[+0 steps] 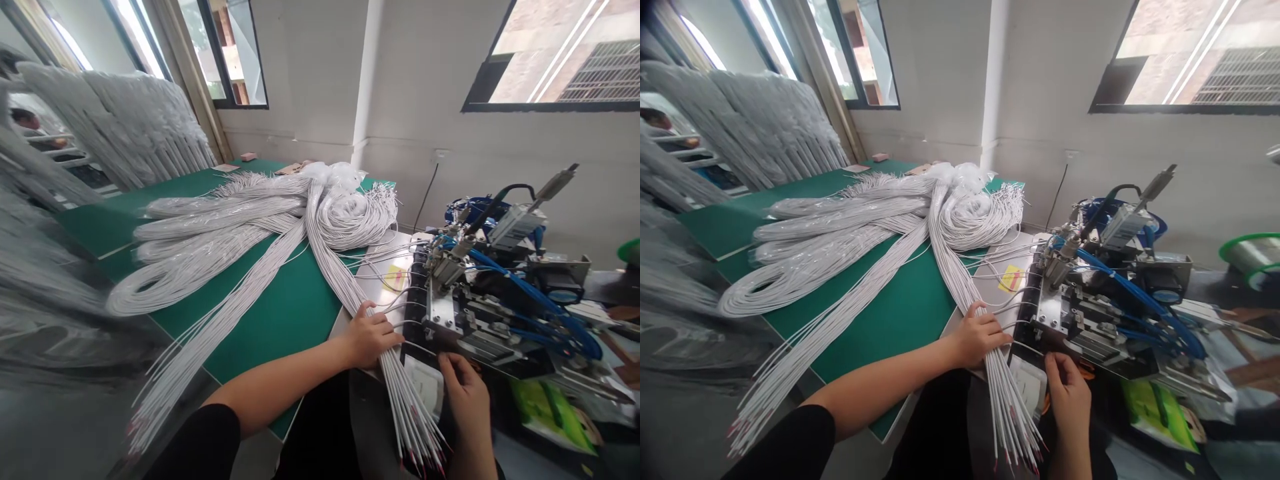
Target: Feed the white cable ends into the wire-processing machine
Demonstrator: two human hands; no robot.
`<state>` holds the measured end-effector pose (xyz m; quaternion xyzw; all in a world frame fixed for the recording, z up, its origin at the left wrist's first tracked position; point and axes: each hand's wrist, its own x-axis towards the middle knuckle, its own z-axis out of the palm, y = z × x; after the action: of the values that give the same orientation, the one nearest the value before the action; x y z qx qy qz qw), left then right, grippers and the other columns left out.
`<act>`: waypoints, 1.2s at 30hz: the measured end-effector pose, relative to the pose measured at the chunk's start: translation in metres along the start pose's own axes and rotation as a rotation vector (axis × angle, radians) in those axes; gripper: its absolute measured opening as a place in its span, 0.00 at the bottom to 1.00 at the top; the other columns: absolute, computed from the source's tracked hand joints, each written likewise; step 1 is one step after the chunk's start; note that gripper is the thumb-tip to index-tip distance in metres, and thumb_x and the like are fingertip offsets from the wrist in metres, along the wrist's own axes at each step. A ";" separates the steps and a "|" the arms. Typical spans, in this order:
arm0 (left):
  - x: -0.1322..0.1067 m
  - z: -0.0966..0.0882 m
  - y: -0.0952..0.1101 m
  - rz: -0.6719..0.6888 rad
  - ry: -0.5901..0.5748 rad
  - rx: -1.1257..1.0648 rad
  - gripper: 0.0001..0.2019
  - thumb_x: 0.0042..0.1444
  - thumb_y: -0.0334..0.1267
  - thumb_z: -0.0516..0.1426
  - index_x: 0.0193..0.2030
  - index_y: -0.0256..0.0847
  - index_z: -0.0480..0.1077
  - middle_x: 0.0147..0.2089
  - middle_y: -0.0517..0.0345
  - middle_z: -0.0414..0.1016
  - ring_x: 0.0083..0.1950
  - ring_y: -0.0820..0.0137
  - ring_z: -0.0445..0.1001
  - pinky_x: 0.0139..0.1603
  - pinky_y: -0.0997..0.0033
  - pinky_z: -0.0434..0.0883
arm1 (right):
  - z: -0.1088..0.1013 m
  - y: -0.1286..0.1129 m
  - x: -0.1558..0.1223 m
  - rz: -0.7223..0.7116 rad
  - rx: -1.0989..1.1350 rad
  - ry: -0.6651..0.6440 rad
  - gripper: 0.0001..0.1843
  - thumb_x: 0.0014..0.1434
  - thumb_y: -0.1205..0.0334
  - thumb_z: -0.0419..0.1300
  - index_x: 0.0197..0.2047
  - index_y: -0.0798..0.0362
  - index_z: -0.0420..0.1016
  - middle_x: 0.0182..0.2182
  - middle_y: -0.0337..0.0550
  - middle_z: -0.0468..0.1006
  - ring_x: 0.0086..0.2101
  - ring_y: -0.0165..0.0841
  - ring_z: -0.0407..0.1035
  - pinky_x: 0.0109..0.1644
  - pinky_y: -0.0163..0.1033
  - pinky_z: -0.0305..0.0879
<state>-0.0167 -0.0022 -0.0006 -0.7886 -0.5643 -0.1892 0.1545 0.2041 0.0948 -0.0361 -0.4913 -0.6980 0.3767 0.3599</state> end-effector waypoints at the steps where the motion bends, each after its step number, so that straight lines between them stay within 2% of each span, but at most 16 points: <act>1: 0.000 0.000 0.000 -0.002 0.017 -0.013 0.12 0.58 0.37 0.53 0.48 0.44 0.71 0.35 0.59 0.75 0.42 0.68 0.69 0.60 0.51 0.47 | 0.001 -0.001 0.000 -0.006 0.007 -0.002 0.21 0.50 0.42 0.59 0.30 0.55 0.75 0.25 0.43 0.76 0.28 0.37 0.69 0.32 0.36 0.64; 7: -0.002 -0.007 0.005 0.005 0.126 -0.058 0.12 0.60 0.32 0.51 0.48 0.45 0.72 0.36 0.60 0.76 0.42 0.68 0.71 0.60 0.54 0.49 | 0.005 -0.017 -0.011 -0.058 0.070 0.048 0.19 0.55 0.45 0.56 0.29 0.55 0.72 0.24 0.41 0.73 0.27 0.35 0.66 0.34 0.36 0.63; 13: -0.002 -0.011 0.006 -0.001 0.085 -0.078 0.15 0.59 0.29 0.51 0.49 0.46 0.72 0.36 0.59 0.77 0.42 0.66 0.72 0.59 0.52 0.53 | 0.007 -0.024 -0.016 -0.066 0.142 0.032 0.17 0.60 0.49 0.52 0.30 0.54 0.70 0.25 0.39 0.70 0.28 0.32 0.64 0.34 0.35 0.62; 24: -0.001 -0.014 0.008 -0.012 0.064 -0.083 0.15 0.56 0.30 0.53 0.47 0.46 0.74 0.37 0.58 0.77 0.42 0.66 0.72 0.59 0.53 0.55 | 0.006 -0.017 -0.017 -0.060 0.148 -0.013 0.18 0.61 0.48 0.52 0.28 0.53 0.68 0.22 0.36 0.66 0.26 0.31 0.61 0.31 0.34 0.59; 28: -0.002 -0.009 0.008 -0.026 0.078 -0.079 0.14 0.59 0.31 0.53 0.48 0.47 0.73 0.36 0.59 0.77 0.42 0.68 0.72 0.60 0.54 0.53 | 0.002 -0.019 -0.018 -0.076 0.088 0.004 0.19 0.60 0.47 0.53 0.28 0.54 0.69 0.22 0.37 0.69 0.26 0.32 0.64 0.32 0.34 0.60; 31: -0.003 -0.003 0.006 -0.002 0.130 -0.069 0.13 0.64 0.32 0.51 0.49 0.47 0.73 0.34 0.62 0.76 0.42 0.72 0.71 0.62 0.57 0.51 | -0.002 -0.019 -0.017 -0.071 0.050 0.045 0.21 0.59 0.45 0.54 0.30 0.55 0.73 0.24 0.40 0.73 0.27 0.33 0.67 0.33 0.35 0.62; 36: -0.002 0.003 0.001 0.079 0.225 -0.021 0.10 0.66 0.34 0.52 0.47 0.48 0.73 0.32 0.65 0.76 0.41 0.75 0.70 0.62 0.59 0.51 | -0.009 -0.017 -0.013 -0.001 -0.020 0.080 0.24 0.52 0.40 0.57 0.33 0.55 0.77 0.27 0.43 0.78 0.28 0.37 0.71 0.35 0.37 0.65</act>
<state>-0.0163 -0.0027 -0.0044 -0.7855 -0.5098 -0.2763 0.2161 0.2084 0.0804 -0.0186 -0.5090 -0.6871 0.3497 0.3828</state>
